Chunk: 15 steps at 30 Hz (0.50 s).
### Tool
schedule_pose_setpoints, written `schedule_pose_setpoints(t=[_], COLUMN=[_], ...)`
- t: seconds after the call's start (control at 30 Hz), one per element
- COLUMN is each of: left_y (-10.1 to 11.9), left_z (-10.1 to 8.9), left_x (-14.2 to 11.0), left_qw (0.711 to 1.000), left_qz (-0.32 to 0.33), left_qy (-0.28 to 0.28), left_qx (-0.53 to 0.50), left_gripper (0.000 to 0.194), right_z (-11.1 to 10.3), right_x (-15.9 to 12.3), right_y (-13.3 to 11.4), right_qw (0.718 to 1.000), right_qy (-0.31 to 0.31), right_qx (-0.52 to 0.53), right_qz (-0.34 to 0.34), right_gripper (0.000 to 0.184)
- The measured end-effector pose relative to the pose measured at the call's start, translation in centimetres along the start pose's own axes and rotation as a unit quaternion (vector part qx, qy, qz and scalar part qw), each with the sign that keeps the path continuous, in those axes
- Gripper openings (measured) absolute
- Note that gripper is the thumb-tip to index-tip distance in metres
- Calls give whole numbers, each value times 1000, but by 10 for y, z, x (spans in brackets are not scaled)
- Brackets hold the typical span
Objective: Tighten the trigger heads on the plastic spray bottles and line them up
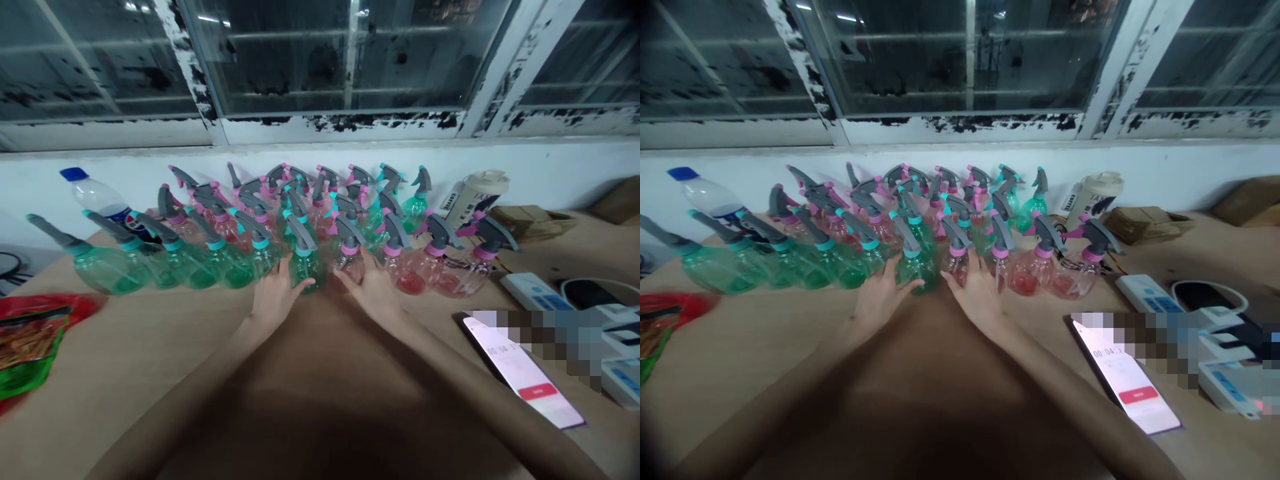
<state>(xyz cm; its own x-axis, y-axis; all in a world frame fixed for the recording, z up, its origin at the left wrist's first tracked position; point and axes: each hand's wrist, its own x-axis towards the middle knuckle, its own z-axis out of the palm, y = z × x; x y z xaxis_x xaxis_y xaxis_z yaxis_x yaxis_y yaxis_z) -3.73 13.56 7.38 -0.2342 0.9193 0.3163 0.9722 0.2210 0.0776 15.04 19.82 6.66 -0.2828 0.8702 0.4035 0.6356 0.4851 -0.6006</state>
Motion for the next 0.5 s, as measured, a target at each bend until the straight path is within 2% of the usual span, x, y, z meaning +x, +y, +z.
schedule_pose_setpoints(t=[0.27, 0.4, 0.5], left_y=[4, 6, 7], left_z=[1, -2, -8], left_x=[3, 1, -14], left_qw=[997, 998, 999], left_qz=[4, -2, -5], left_qy=[33, 31, 36], left_qx=[65, 55, 31], left_gripper=[70, 74, 74], right_z=[6, -2, -13], right_x=[10, -7, -28], right_y=[1, 1, -1], right_qw=[999, 997, 995], right_qy=[12, 8, -1], right_qx=[-45, -70, -90], right_qz=[-13, -29, -38], right_gripper=[56, 56, 53])
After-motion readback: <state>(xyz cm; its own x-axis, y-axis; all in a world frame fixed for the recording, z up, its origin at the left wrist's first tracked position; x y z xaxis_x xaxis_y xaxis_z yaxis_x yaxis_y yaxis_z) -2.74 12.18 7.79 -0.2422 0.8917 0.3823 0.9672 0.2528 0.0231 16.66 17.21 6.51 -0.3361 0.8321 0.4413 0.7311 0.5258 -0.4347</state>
